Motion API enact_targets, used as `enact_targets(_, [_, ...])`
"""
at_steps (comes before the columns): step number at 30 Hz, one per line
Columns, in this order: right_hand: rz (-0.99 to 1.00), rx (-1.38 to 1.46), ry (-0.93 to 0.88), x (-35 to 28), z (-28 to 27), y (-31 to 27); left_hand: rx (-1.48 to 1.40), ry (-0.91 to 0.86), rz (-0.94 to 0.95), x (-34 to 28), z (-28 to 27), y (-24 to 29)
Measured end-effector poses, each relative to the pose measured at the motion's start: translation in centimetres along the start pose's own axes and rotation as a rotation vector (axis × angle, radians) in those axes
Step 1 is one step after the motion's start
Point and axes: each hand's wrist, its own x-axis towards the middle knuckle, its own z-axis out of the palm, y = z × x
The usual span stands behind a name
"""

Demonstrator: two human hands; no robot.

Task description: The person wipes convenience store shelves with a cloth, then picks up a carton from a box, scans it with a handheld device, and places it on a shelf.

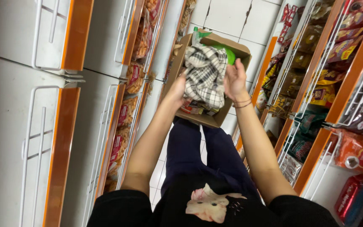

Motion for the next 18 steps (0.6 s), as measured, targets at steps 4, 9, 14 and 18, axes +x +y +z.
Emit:
enact_targets(4, [0.165, -0.384, 0.032, -1.2, 4.1, -4.8, -0.115, -0.047, -0.104, -0.5, 0.6, -0.4])
enact_targets(9, [-0.067, -0.574, 0.086, -1.8, 7.6, -8.2, 0.207, 0.207, 0.208, -1.5, 1.8, 0.7])
enact_targets(14, [-0.301, -0.984, 0.126, -3.2, 10.0, -10.7, 0.824, 0.697, 1.346, -8.2, 4.6, 1.7])
enact_targets(18, [-0.32, -1.002, 0.025, -3.1, 12.0, -12.4, 1.272, 0.313, 1.428, -12.5, 8.7, 3.7])
